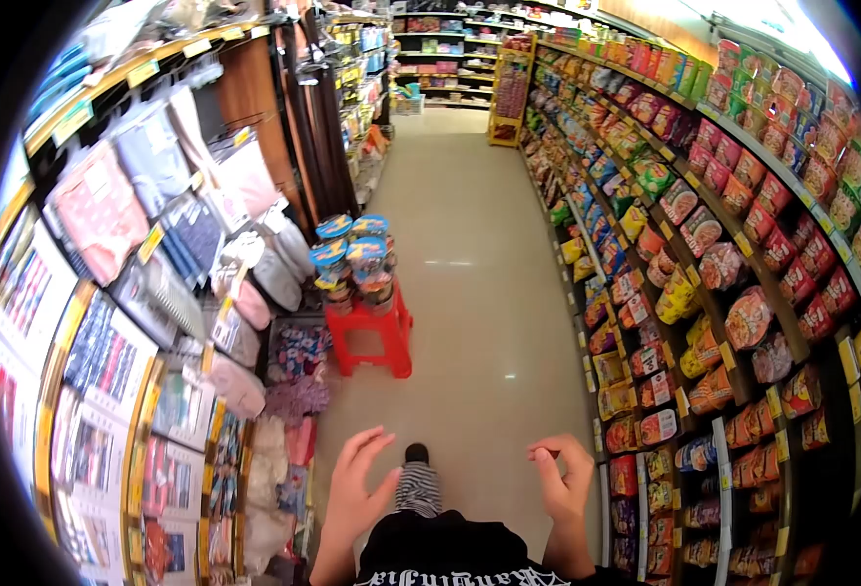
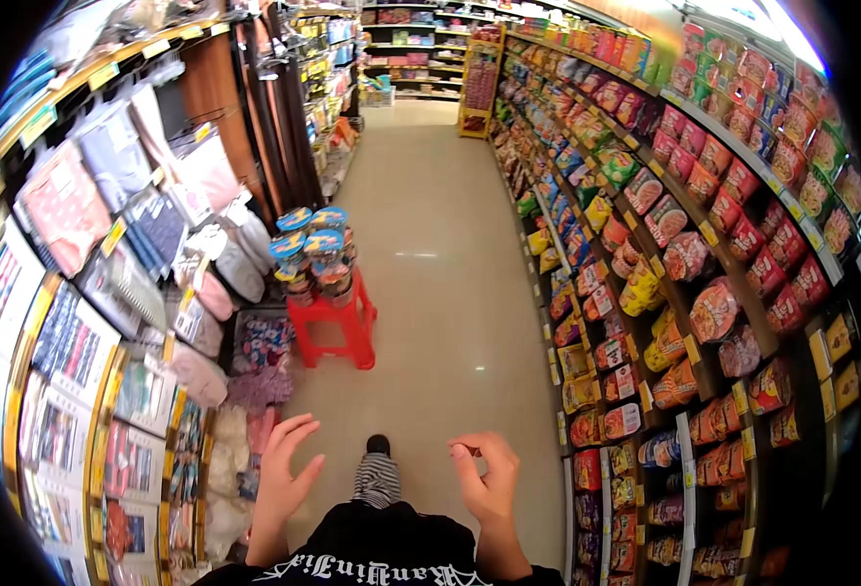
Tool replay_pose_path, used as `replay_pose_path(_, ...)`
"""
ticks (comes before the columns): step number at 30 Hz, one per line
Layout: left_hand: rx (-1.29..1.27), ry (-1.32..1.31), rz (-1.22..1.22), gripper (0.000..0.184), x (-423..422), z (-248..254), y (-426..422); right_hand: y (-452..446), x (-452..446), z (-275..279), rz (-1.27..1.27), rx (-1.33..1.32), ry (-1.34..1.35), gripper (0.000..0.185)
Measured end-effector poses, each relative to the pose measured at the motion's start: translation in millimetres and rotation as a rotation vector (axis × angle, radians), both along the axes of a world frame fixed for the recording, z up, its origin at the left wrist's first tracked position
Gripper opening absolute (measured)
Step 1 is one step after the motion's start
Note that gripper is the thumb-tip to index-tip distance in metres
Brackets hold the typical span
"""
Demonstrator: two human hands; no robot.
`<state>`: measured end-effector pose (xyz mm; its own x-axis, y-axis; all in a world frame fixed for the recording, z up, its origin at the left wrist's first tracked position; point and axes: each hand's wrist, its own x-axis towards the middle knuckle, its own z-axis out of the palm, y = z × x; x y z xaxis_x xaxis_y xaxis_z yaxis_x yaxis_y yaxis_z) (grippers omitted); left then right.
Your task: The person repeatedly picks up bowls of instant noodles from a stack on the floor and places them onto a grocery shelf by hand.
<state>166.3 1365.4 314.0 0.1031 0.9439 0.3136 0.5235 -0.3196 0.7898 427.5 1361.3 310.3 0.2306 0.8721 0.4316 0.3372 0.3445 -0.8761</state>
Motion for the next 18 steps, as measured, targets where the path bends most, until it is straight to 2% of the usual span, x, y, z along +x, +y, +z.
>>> replay_pose_path(6,0.108,-0.022,-0.042,0.040,-7,18,145,117,11,33,-0.122,0.123,-0.136,0.002)
replay_pose_path(10,0.153,-0.026,-0.065,0.040,-8,22,230,178,21,34,-0.224,0.162,-0.158,0.003)
replay_pose_path(12,0.112,0.016,-0.098,0.040,-6,29,263,201,21,26,-0.321,0.111,-0.091,0.002)
replay_pose_path(15,0.048,-0.020,-0.167,0.040,1,32,300,233,26,9,-0.355,0.016,-0.078,0.001)
replay_pose_path(18,0.011,0.004,-0.136,0.042,1,25,337,271,29,-7,-0.355,-0.052,-0.099,0.001)
